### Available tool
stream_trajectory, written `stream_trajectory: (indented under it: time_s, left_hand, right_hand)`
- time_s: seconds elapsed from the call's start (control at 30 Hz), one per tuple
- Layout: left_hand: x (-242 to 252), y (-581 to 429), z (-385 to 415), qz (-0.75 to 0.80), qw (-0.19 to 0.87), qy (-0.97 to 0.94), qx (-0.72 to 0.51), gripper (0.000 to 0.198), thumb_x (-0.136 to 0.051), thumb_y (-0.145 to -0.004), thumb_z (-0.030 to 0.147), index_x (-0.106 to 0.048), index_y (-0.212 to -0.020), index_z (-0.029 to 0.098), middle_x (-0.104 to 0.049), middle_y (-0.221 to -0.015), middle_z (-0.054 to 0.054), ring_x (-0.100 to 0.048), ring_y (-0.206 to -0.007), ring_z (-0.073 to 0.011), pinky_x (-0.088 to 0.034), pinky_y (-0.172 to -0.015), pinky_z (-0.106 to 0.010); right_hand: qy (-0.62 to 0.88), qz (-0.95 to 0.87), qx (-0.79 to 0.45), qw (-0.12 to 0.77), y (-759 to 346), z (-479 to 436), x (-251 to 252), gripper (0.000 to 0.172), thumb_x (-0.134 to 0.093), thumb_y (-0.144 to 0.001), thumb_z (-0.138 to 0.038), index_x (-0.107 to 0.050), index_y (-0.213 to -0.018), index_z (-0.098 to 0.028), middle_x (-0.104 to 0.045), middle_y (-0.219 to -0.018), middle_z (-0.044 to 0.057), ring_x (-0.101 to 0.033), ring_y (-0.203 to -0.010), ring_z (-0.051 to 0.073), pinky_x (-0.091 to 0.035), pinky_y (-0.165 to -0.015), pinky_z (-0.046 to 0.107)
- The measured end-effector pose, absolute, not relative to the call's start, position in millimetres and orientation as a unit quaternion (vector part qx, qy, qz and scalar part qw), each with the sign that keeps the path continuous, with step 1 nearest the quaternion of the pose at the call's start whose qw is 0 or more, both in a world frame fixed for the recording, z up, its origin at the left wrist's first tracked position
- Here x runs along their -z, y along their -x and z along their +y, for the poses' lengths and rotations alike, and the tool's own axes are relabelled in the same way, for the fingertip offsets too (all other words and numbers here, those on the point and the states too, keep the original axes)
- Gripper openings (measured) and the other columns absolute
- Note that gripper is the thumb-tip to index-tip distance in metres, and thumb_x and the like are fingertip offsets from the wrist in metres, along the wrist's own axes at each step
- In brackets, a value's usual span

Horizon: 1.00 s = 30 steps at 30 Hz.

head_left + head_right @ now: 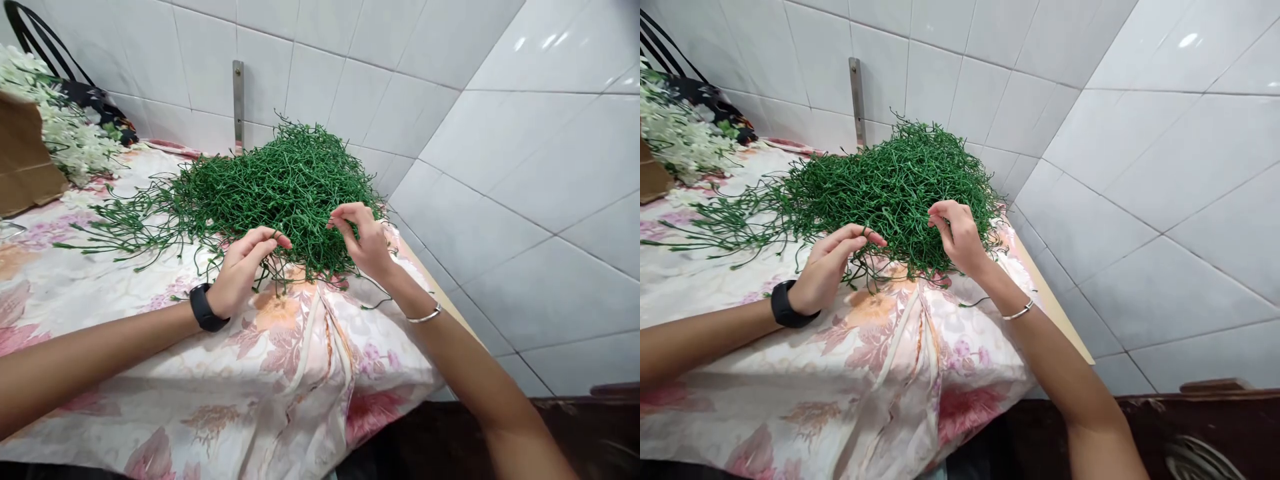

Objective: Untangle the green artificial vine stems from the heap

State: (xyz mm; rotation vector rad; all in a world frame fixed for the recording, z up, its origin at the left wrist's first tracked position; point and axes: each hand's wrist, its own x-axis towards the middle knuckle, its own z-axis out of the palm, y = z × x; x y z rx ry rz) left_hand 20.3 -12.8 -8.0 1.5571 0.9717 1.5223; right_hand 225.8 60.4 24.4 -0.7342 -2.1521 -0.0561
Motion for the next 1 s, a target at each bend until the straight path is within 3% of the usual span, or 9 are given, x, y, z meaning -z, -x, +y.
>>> stream_trajectory:
  time_s: [0.17,0.27,0.37,0.47,0.57,0.7,1.0]
  left_hand:
    - [4,-12,-10,0.427,0.261,-0.618,-0.606,0.017,-0.048,-0.081,0.028,-0.062,-0.089,0.022,-0.059,-0.097,-0.002,-0.048,-0.094,-0.0174,-0.035,-0.085,-0.032]
    - [0,-11,-11,0.42,0.253,-0.628,-0.604,0.018,-0.05,-0.081,0.03,-0.062,-0.092,0.023,-0.06,-0.097,-0.002,-0.048,-0.089,-0.0165,-0.036,-0.082,-0.031]
    - [-2,-12,-13,0.403,0.268,-0.639,-0.598,0.019,-0.051,-0.081,0.031,-0.062,-0.095,0.024,-0.061,-0.097,-0.002,-0.049,-0.086,-0.0157,-0.037,-0.078,-0.029]
    - [-1,-13,-15,0.397,0.263,-0.65,-0.592,0.02,-0.052,-0.08,0.031,-0.062,-0.096,0.023,-0.061,-0.096,-0.003,-0.049,-0.085,-0.0159,-0.038,-0.078,-0.029]
    - [0,-14,-16,0.39,0.243,-0.667,-0.586,0.019,-0.053,-0.08,0.03,-0.062,-0.094,0.023,-0.062,-0.095,-0.004,-0.05,-0.086,-0.0166,-0.038,-0.079,-0.03]
    - [0,-15,-19,0.37,0.222,-0.696,-0.574,0.017,-0.052,-0.081,0.027,-0.063,-0.094,0.023,-0.063,-0.091,-0.004,-0.051,-0.086,-0.0167,-0.039,-0.079,-0.03]
    - [1,-13,-18,0.369,0.26,-0.714,-0.535,0.03,-0.063,-0.071,0.034,-0.054,-0.095,0.019,-0.056,-0.095,-0.004,-0.051,-0.091,-0.0162,-0.04,-0.082,-0.029]
  right_hand:
    - [0.288,-0.877,0.108,0.368,-226,68,-28,0.015,-0.046,-0.083,-0.02,-0.05,-0.097,-0.02,-0.06,-0.098,0.006,-0.051,-0.099,0.02,-0.035,-0.087,0.037]
    - [0.295,-0.865,0.092,0.394,-224,62,-34,0.014,-0.047,-0.083,-0.022,-0.051,-0.096,-0.021,-0.058,-0.107,0.006,-0.048,-0.105,0.02,-0.033,-0.091,0.038]
    - [0.288,-0.856,0.063,0.425,-216,45,-38,0.009,-0.047,-0.083,-0.023,-0.053,-0.089,-0.021,-0.06,-0.099,0.005,-0.051,-0.1,0.019,-0.033,-0.09,0.037]
    - [0.267,-0.876,0.015,0.4,-203,26,-36,0.008,-0.048,-0.083,-0.025,-0.055,-0.084,-0.02,-0.062,-0.089,0.004,-0.054,-0.092,0.017,-0.034,-0.087,0.035]
    - [0.259,-0.894,-0.04,0.362,-192,13,-28,0.016,-0.054,-0.079,-0.032,-0.055,-0.088,-0.019,-0.062,-0.093,0.004,-0.054,-0.092,0.016,-0.034,-0.086,0.034]
    - [0.255,-0.889,-0.069,0.375,-185,7,-17,0.023,-0.059,-0.075,-0.035,-0.053,-0.09,-0.02,-0.062,-0.093,0.003,-0.054,-0.093,0.016,-0.034,-0.084,0.033]
    - [0.233,-0.883,-0.125,0.387,-189,13,-15,0.01,-0.055,-0.078,-0.027,-0.052,-0.083,-0.019,-0.062,-0.088,0.004,-0.055,-0.089,0.015,-0.038,-0.082,0.034]
